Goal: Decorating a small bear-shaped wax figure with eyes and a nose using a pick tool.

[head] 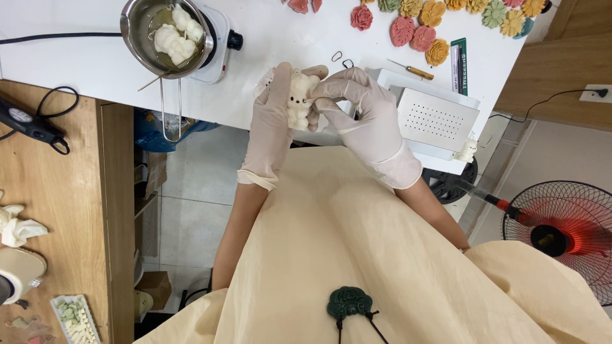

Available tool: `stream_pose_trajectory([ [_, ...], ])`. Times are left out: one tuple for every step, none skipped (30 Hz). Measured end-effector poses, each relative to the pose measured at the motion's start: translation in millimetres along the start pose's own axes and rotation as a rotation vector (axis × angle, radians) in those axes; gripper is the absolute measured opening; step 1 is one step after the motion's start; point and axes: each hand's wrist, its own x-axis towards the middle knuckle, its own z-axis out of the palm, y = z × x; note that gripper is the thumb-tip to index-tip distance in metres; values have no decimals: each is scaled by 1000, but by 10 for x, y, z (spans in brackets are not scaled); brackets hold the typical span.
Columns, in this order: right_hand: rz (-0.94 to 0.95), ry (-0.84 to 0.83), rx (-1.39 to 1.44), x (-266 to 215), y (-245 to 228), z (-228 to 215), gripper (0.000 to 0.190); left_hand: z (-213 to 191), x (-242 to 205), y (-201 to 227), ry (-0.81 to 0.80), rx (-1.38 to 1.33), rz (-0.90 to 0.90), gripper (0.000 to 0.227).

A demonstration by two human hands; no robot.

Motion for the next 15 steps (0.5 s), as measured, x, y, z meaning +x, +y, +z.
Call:
stream_pose_trajectory([
  [0, -1, 0, 1, -1, 5, 20, -6, -2, -12, 1, -1, 0, 57],
  [6, 8, 26, 0, -3, 10, 20, -12, -6, -27, -1, -9, -1, 58],
  [13, 17, 52, -1, -3, 14, 19, -17, -10, -42, -3, -17, -3, 60],
  [14, 14, 53, -4, -13, 18, 19, -6, -20, -29, -1, -19, -3, 60],
  [29, 12, 87, -7, -23, 22, 18, 6, -29, -17, -2, -16, 2, 60],
  [43, 11, 121, -6, -32, 25, 18, 19, -34, -2, -5, -12, 7, 61],
  [43, 10, 121, -4, -47, 28, 18, 23, -43, 7, -5, -13, 7, 61],
  [86, 10, 223, 0, -62, 30, 17, 29, -51, 16, 2, -31, -17, 62],
  [128, 10, 325, 5, -78, 32, 16, 35, -60, 27, 8, -49, -41, 64],
  [127, 10, 324, 3, -44, 41, 16, 24, -53, 12, 7, -49, -40, 64],
  [99, 16, 355, 1, -11, 49, 16, 14, -47, -2, 9, -60, -19, 65],
  [72, 21, 386, -1, 23, 57, 16, 4, -39, -17, 11, -72, 3, 66],
  [70, 21, 385, 12, 28, 65, 16, -3, -31, -19, 10, -73, 4, 66],
  [164, 30, 446, 27, 33, 75, 14, -12, -23, -20, 67, -99, 5, 64],
  [259, 39, 507, 42, 38, 87, 13, -23, -16, -19, 125, -126, 6, 63],
])
